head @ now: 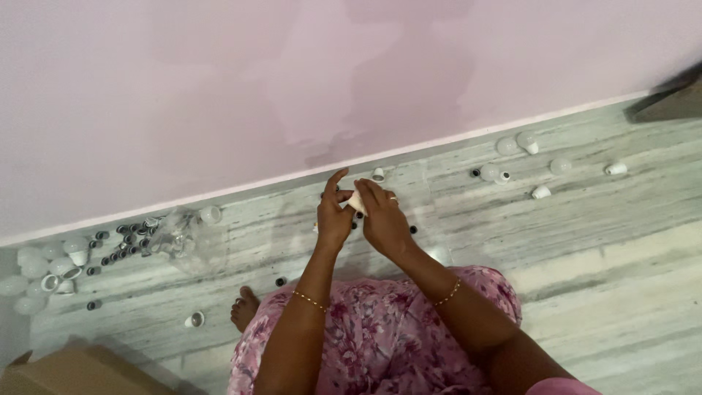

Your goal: The person sits on the floor and wipes multiple white light bulbs and small metal caps with a cloth. The person picks up each item, wipes it, and places it back on the floor.

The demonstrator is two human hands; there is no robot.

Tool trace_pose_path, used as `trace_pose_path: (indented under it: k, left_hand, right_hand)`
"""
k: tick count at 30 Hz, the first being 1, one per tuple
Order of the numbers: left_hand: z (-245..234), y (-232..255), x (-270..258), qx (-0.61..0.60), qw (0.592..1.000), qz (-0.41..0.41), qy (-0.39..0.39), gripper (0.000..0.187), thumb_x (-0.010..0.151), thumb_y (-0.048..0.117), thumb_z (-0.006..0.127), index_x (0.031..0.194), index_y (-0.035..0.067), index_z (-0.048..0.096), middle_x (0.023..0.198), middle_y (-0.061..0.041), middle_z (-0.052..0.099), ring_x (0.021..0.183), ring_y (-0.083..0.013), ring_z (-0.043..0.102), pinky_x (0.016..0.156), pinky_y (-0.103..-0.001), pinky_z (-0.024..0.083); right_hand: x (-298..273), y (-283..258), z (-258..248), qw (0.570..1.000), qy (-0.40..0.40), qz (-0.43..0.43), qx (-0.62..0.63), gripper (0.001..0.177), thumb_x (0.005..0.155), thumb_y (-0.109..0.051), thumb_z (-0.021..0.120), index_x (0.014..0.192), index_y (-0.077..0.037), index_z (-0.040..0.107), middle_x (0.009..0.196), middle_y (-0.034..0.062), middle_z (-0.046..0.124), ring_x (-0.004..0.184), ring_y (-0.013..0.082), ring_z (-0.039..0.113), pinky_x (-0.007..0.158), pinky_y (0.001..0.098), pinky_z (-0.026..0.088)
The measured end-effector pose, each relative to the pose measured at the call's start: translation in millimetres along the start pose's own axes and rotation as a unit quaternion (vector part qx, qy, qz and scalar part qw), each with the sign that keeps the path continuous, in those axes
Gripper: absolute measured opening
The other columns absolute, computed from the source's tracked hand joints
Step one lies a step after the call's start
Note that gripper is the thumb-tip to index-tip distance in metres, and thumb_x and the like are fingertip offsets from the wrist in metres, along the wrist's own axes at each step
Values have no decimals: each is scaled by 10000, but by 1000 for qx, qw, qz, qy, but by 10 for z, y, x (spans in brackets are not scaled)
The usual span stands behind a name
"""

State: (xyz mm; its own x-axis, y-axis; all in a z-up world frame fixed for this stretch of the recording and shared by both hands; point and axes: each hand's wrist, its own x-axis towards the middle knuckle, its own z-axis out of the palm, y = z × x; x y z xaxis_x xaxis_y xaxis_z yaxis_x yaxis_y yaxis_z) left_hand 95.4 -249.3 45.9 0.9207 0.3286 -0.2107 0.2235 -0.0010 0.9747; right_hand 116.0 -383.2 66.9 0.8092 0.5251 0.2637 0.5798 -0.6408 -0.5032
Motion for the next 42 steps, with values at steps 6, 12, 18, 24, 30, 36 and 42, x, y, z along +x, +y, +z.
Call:
trace_pose_path:
  k: [6,12,18,24,30,36,42]
  left_hand:
    - [124,-95,25,-31,995,84,-49,734,907,-110,701,1531,188,454,998,-72,779,999,-86,710,768,-224,572]
    - [74,-82,67,-65,995,-67,39,762,878,-172,589,1542,163,420,979,-97,738,828,-181,645,586,-304,458]
    - [5,0,23,-70,994,82,-27,755,852,-168,620,1524,132,454,1061,-84,766,1081,-152,704,842,-251,553]
    - [78,62,-3,-105,990,60,-75,556,937,-7,723,1460,126,588,1096,-71,728,1094,-169,682,864,-308,613]
    - [47,136,5,57,979,184,-68,577,931,39,751,1466,144,563,1096,-67,774,1142,-178,692,1000,-389,510]
    - [35,71,29,-91,986,88,-108,661,932,128,743,1527,162,457,1168,-54,776,1311,-183,607,1145,-407,401]
    - [44,-42,62,-121,986,59,-102,606,965,98,726,1523,139,493,1088,-66,784,1267,-177,643,1117,-415,460]
  right_hand:
    - [167,478,-214,819,-177,268,475,701,839,125,442,1497,-97,540,1311,169,663,951,189,647,820,353,533]
    - [0,107,-28,996,41,-85,2,688,787,83,585,1450,-85,511,1438,164,597,1180,409,603,956,442,522]
    - [-9,187,-59,989,79,-39,120,716,772,102,546,1444,-146,556,1400,129,641,1232,373,661,977,418,546]
    - [49,870,104,644,-132,316,684,447,865,49,508,1307,68,572,1083,166,691,858,245,710,677,378,599]
    - [116,920,29,667,-150,303,664,473,965,-263,686,1317,31,573,1086,118,703,894,198,717,690,326,616]
    - [149,732,-140,813,-123,219,525,468,930,-251,763,1354,-93,641,1141,90,718,981,144,694,801,329,583]
    - [146,493,-329,928,-63,95,355,405,912,-168,782,1300,-130,672,1197,59,721,1072,135,679,888,340,576]
